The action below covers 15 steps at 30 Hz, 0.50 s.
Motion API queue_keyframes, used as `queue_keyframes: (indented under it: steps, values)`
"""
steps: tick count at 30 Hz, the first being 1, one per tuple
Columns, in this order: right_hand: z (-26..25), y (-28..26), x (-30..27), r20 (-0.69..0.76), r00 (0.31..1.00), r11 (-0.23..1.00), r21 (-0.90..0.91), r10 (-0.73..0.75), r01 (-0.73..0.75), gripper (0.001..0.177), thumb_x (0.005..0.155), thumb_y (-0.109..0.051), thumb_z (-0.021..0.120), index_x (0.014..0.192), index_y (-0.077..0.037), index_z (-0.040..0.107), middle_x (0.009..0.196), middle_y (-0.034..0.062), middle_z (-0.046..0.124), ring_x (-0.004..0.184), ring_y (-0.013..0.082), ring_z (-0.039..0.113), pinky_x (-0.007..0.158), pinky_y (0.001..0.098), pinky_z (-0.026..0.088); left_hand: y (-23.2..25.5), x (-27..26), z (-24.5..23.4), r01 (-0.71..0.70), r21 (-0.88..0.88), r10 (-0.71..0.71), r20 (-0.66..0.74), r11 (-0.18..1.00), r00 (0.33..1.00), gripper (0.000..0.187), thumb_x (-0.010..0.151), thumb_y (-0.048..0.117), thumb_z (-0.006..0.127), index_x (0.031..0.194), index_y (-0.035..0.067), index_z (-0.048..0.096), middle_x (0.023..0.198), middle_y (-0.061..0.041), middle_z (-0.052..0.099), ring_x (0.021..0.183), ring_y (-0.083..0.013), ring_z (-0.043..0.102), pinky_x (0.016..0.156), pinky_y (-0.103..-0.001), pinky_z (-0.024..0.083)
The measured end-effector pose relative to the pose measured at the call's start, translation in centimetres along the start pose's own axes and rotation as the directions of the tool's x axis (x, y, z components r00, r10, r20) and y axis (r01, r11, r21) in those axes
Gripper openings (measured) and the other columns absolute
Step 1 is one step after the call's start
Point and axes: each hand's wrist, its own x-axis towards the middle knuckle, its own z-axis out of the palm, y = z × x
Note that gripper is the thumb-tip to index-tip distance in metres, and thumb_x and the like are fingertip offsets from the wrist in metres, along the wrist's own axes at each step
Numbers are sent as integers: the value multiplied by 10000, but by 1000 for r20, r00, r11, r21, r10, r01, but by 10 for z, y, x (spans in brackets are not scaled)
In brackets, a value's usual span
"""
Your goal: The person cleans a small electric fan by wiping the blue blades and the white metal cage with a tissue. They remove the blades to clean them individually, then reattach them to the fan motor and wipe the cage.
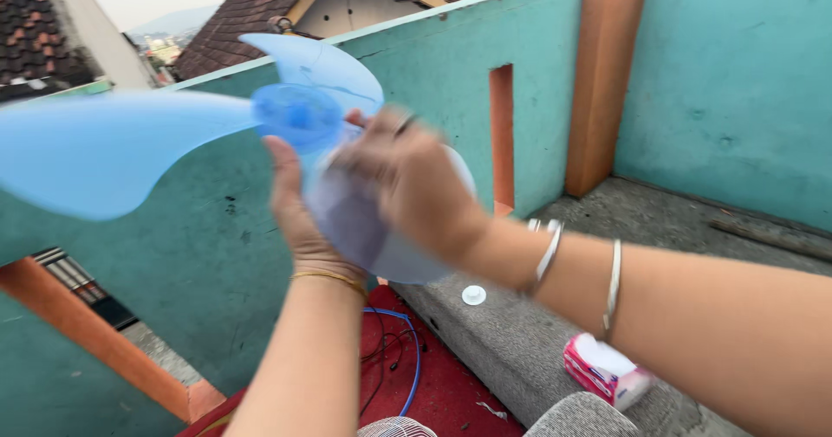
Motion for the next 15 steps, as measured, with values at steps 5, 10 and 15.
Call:
queue_keyframes:
  steps: [5,10,15]
  values:
    - [2,12,15,2,981,974,-115,194,-193,229,831,29,686,957,-114,812,925,144,747,876,278,741,833,349,584,-11,6,-2,-14,133,24,-73,991,997,796,917,676,505,1379,30,559,1298,-112,639,1229,-283,589,1083,-436,474]
    - [0,-21,-34,203,968,988,85,-147,132,276,829,53,672,1017,-115,785,949,144,690,1036,301,650,1049,402,490,-7,-5,-11,-41,30,42,-50,999,998,942,845,763,538,1291,-67,541,1196,-187,604,1183,-409,593,1056,-579,498]
    - [-43,46,-8,70,980,966,-197,187,-170,217,862,23,711,976,-130,815,852,96,715,816,232,671,764,341,559,6,-11,-9,54,-120,-46,74,991,996,896,888,719,523,1314,-68,561,1251,-182,593,1287,-396,540,1125,-584,444]
